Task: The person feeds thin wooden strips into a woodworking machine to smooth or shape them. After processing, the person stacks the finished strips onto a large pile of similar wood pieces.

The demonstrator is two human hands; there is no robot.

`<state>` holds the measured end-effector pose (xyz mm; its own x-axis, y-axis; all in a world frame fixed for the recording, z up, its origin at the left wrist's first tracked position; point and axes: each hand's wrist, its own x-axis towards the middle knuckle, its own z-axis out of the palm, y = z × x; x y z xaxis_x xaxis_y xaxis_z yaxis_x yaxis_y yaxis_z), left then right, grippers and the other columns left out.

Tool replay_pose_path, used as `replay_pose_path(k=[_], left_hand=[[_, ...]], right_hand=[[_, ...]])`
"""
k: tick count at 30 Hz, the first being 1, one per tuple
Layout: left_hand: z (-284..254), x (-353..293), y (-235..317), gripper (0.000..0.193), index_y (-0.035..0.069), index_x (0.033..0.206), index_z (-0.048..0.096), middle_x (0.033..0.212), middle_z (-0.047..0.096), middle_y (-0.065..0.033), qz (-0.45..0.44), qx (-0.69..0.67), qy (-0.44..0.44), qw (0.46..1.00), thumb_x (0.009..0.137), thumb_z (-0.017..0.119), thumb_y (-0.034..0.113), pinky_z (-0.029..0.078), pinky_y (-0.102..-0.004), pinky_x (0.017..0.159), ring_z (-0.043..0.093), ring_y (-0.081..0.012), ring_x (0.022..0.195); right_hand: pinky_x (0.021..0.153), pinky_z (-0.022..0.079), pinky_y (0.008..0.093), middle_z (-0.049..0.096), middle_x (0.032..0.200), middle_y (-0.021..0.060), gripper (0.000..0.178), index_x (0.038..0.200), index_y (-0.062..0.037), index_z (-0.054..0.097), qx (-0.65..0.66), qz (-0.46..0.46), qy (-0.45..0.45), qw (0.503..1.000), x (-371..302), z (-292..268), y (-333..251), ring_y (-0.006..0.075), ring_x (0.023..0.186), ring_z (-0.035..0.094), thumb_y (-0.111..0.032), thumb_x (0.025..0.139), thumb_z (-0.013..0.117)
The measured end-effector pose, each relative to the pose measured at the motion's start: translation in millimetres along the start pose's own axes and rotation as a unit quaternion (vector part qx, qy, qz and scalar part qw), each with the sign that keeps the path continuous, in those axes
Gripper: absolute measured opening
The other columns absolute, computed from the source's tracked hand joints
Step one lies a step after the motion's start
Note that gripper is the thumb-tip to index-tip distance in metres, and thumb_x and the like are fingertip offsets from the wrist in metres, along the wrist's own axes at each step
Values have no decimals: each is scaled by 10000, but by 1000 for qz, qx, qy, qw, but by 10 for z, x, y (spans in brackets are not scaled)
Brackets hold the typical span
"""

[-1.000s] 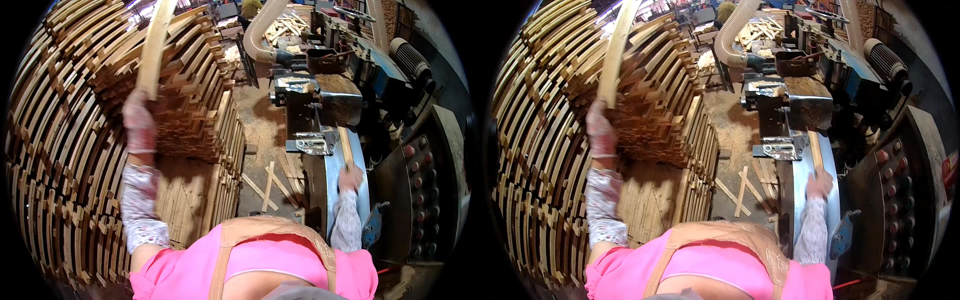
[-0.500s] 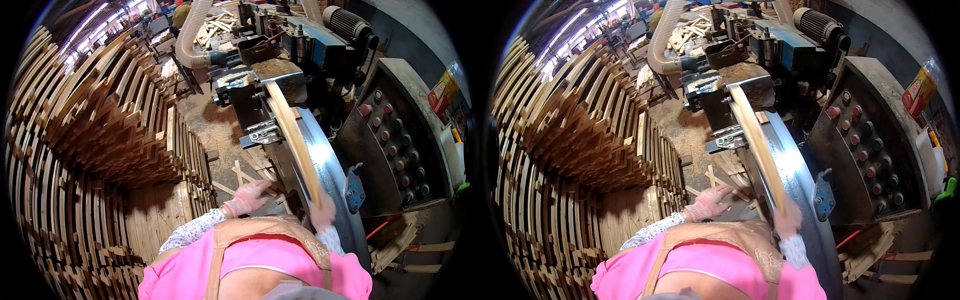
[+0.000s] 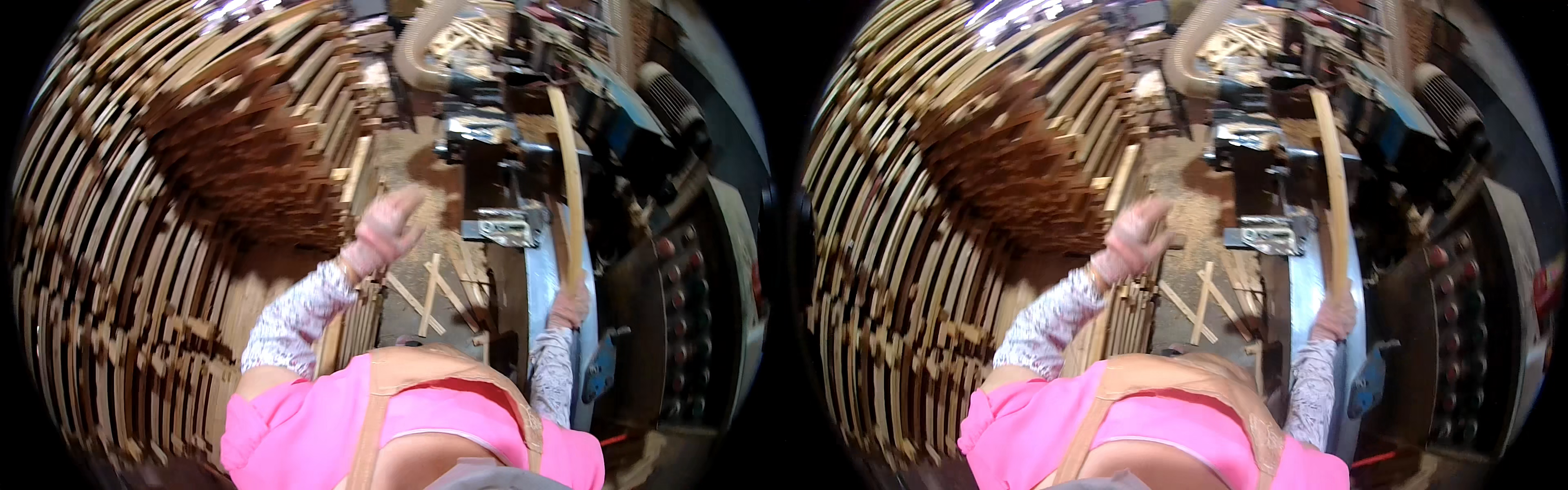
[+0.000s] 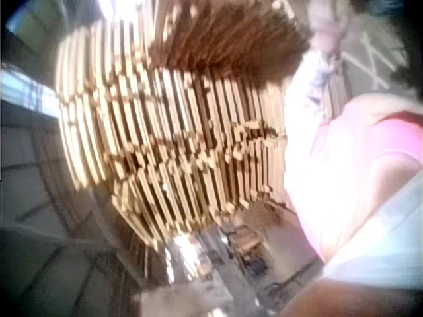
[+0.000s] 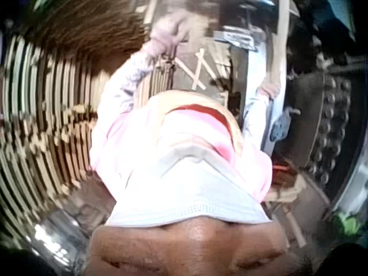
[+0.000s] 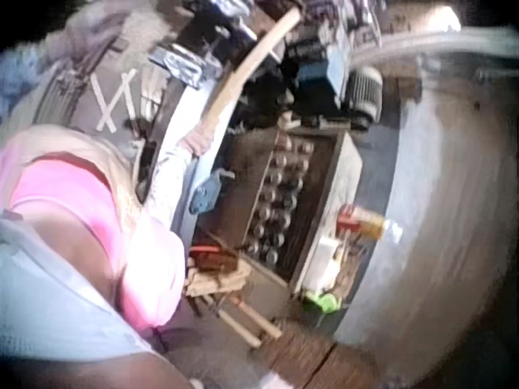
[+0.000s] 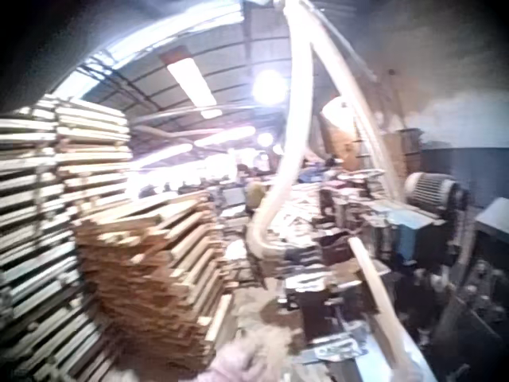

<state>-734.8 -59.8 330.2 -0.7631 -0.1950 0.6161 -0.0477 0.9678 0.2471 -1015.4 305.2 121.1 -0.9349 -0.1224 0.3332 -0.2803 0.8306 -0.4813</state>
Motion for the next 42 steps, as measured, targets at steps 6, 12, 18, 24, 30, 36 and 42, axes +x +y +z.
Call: replay_pose_path(k=[6, 12, 18, 24, 30, 36, 42], left_hand=[[-2041, 1036, -869, 624, -47, 1457, 565, 1379, 664, -200, 147, 55, 292, 944, 874, 753, 74, 598, -373, 1037, 665, -255, 1269], [-3956, 1293, -1502, 613, 127, 1470, 561, 1494, 580, -166, -384, 532, 74, 751, 871, 640, 227, 487, -462, 1135, 552, -362, 1389], [-4236, 1475, -1946, 406, 169, 1350, 671, 1357, 709, -164, -427, 651, -111, 618, 950, 623, 123, 565, -479, 1044, 666, -353, 1282], [-4344, 1265, -1971, 432, 72, 1283, 694, 1252, 731, -238, -364, 515, 26, 776, 917, 584, 274, 559, -473, 994, 696, -406, 1191], [-4023, 729, -1319, 158, 51, 1004, 785, 785, 644, 14, -323, 1, 271, 907, 985, 712, 190, 462, -273, 654, 544, -109, 684], [-1341, 585, -178, 479, 36, 1417, 609, 1171, 712, -140, -165, -192, 402, 880, 1034, 701, 309, 559, -315, 869, 672, -197, 959], [1031, -473, 1056, 659, 28, 1528, 484, 1373, 636, -209, -252, -263, -44, 930, 943, 733, 203, 500, -425, 1091, 628, -353, 1253]], right_hand=[[956, 510, 546, 704, 1167, 216, 653, 1515, -142, 574, 3, -37, -30, 999, -400, -158, -7, 445, 1087, 644, -308, 916, 773], [935, 512, 539, 707, 1151, 242, 563, 1394, -59, 660, -96, -118, -37, 988, -2002, -1385, 1281, 462, 1048, 646, -214, 862, 764], [865, 540, 548, 727, 1102, 216, 463, 1258, -87, 730, -178, -89, -1, 980, -2379, -1787, 1281, 430, 986, 679, -336, 868, 755], [841, 509, 525, 709, 1042, 186, 321, 1170, -32, 709, -29, -187, 55, 980, -1093, -928, 463, 416, 954, 650, -205, 900, 703], [783, 484, 539, 682, 896, 163, 205, 995, -111, 711, -39, -133, -19, 990, -230, -321, 68, 395, 880, 632, -277, 876, 732], [1020, 527, 351, 681, 1354, 135, 524, 1500, -3, 559, 507, -147, -172, 832, -16, -157, -1594, 223, 1168, 660, -121, 1004, 679], [1213, 400, 375, 462, 1638, 191, 875, 1667, -37, 287, 471, -160, -177, 849, -589, -765, -2472, 294, 1504, 456, -168, 943, 759]])
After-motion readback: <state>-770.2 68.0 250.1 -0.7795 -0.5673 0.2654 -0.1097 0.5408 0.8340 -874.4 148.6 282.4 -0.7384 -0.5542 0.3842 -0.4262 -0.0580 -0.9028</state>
